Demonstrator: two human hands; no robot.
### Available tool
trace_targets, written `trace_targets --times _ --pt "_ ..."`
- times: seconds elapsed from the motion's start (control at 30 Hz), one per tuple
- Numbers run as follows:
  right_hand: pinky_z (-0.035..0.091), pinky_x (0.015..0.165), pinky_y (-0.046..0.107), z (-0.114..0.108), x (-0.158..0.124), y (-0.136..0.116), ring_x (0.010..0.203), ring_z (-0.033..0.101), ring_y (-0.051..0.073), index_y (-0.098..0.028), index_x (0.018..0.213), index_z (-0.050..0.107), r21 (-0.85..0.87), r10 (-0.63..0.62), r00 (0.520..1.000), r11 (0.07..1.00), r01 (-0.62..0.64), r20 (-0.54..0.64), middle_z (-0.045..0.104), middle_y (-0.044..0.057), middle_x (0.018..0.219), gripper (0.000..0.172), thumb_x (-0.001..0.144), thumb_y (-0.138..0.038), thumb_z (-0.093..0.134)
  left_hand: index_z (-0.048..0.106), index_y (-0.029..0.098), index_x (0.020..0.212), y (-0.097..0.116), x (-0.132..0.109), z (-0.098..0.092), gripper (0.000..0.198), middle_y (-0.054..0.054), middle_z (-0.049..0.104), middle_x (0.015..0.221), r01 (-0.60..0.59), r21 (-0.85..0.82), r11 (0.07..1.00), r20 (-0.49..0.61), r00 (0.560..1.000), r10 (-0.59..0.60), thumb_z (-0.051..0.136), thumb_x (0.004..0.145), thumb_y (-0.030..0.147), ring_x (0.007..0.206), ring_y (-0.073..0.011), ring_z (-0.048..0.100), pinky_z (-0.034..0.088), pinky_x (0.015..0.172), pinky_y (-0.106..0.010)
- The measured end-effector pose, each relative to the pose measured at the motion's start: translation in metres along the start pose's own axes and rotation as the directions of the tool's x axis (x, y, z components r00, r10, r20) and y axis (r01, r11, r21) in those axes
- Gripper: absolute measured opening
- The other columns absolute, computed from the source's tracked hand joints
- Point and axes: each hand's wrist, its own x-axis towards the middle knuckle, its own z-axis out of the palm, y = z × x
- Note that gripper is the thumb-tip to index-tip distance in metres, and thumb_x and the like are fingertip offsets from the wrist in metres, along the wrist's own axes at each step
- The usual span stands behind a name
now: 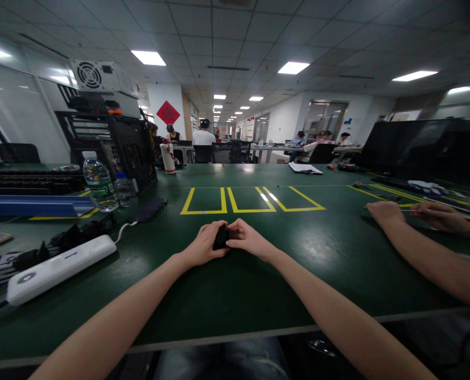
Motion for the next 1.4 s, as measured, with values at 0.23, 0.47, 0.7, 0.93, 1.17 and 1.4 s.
trace_targets --times 0.23,0.47,0.7,0.93,1.17,1.4 --pt "0.04 0.084 0.036 0.001 0.0028 0.0023 0.09 0.051 0.015 -0.018 0.093 0.047 -0.042 -0.029 0.998 0.999 0.027 -0.047 0.052 0.002 0.091 0.029 0.068 -0.026 0.059 0.025 0.021 0.119 -0.001 0.0003 0.0017 0.061 -0.007 0.043 0.113 0.005 0.008 1.0 -0.006 1.0 -0.005 0.057 0.068 0.029 0.107 -0.0219 0.041 0.025 0.095 -0.039" --pt "0.041 0.083 0.036 -0.0009 0.0027 0.0042 0.091 0.051 0.016 -0.018 0.092 0.046 0.003 -0.012 1.0 1.0 0.012 0.005 0.051 0.003 0.093 0.036 0.062 -0.022 0.064 0.024 0.021 0.12 0.0003 -0.0005 -0.0001 0.06 -0.007 0.043 0.113 0.005 0.008 1.0 0.007 1.0 -0.005 0.056 0.069 0.03 0.107 -0.0218 0.041 0.025 0.095 -0.039" --pt "0.041 0.083 0.036 -0.0003 0.0002 0.0017 0.092 0.051 0.015 -0.019 0.089 0.046 -0.033 -0.029 0.999 0.999 0.027 -0.034 0.05 0.002 0.094 0.026 0.068 -0.028 0.058 0.024 0.021 0.121 0.0014 -0.0002 -0.0011 0.061 -0.007 0.042 0.114 0.013 0.0 1.0 0.017 1.0 -0.013 0.056 0.069 0.031 0.108 -0.0219 0.04 0.024 0.096 -0.039" --pt "0.039 0.085 0.037 -0.0003 0.0016 0.0003 0.094 0.05 0.016 -0.019 0.099 0.045 -0.031 0.036 0.999 0.999 -0.036 -0.027 0.051 0.004 0.097 0.034 0.068 -0.025 0.058 0.025 0.021 0.12 0.0009 0.0 -0.001 0.061 -0.007 0.042 0.114 0.006 -0.004 1.0 0.013 1.0 -0.006 0.056 0.069 0.031 0.108 -0.0217 0.04 0.024 0.096 -0.038" --pt "0.04 0.086 0.038 -0.0006 0.0009 -0.0028 0.096 0.05 0.017 -0.018 0.093 0.045 0.022 0.019 0.999 1.0 -0.02 0.034 0.049 0.004 0.102 0.035 0.063 -0.019 0.063 0.025 0.021 0.119 0.0005 -0.0002 0.0006 0.06 -0.007 0.044 0.113 0.005 -0.002 1.0 -0.007 1.0 -0.005 0.056 0.068 0.029 0.108 -0.0219 0.041 0.025 0.095 -0.039" --pt "0.04 0.084 0.038 0.0011 -0.0027 -0.0053 0.096 0.05 0.017 -0.019 0.091 0.043 0.044 0.025 0.999 0.999 -0.026 0.037 0.051 0.003 0.096 0.036 0.061 -0.017 0.064 0.024 0.021 0.12 -0.0001 0.0002 0.0002 0.061 -0.007 0.043 0.114 0.007 -0.003 1.0 0.005 1.0 -0.007 0.057 0.068 0.029 0.107 -0.0214 0.041 0.026 0.095 -0.038"
